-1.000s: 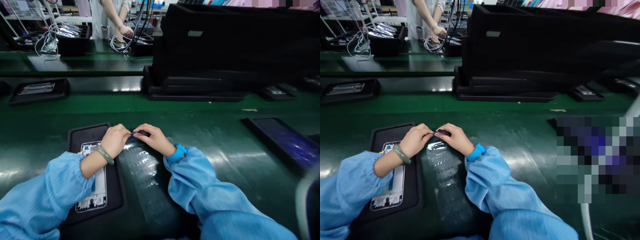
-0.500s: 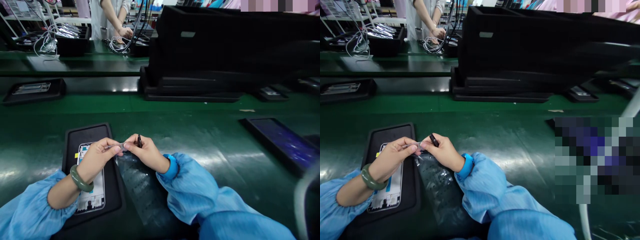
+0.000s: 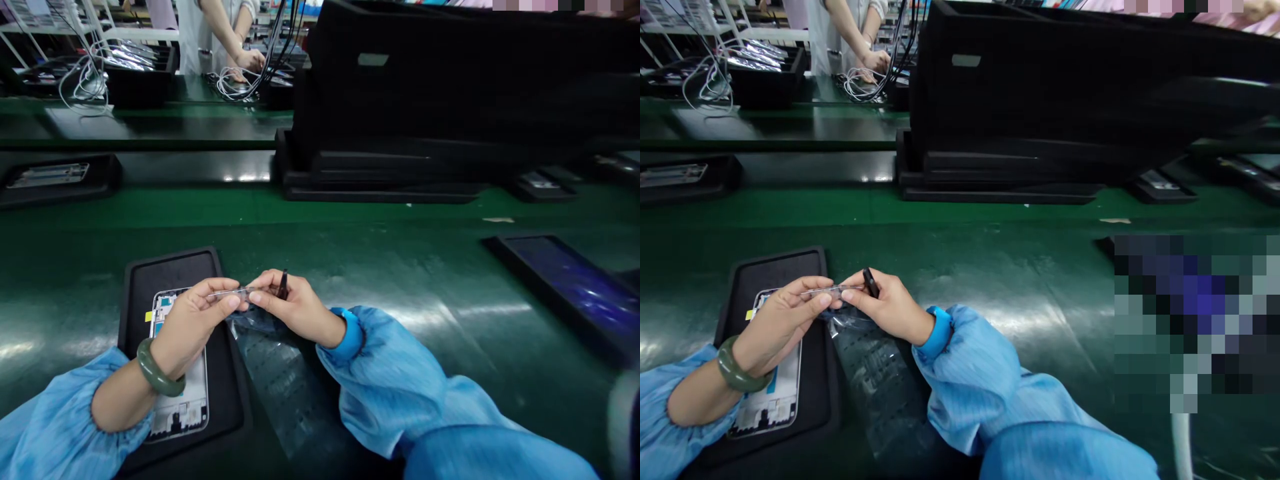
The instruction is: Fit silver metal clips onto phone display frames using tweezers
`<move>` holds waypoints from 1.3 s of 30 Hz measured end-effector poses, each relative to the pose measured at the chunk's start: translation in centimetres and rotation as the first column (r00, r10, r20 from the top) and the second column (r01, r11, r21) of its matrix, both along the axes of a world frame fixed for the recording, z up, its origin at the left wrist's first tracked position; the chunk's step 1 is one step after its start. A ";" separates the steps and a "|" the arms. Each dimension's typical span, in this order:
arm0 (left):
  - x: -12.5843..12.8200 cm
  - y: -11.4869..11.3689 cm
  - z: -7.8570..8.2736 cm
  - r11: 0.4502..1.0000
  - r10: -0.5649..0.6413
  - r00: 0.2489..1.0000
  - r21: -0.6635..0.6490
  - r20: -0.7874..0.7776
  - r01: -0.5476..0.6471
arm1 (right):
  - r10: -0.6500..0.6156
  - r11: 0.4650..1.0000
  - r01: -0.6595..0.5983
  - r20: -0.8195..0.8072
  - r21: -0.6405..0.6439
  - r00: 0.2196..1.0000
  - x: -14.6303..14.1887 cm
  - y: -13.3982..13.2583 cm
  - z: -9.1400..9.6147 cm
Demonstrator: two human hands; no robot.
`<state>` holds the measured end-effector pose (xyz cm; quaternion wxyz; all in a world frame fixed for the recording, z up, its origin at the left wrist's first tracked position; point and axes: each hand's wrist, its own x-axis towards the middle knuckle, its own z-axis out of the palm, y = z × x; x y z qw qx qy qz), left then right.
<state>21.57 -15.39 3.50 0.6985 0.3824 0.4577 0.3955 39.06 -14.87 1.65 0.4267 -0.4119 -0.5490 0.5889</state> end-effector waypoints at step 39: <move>0.2 -0.3 0.1 0.999 0.036 0.992 -0.023 0.121 -0.034 | -0.086 0.980 0.062 -0.121 -0.189 0.989 -0.7 -0.2 0.6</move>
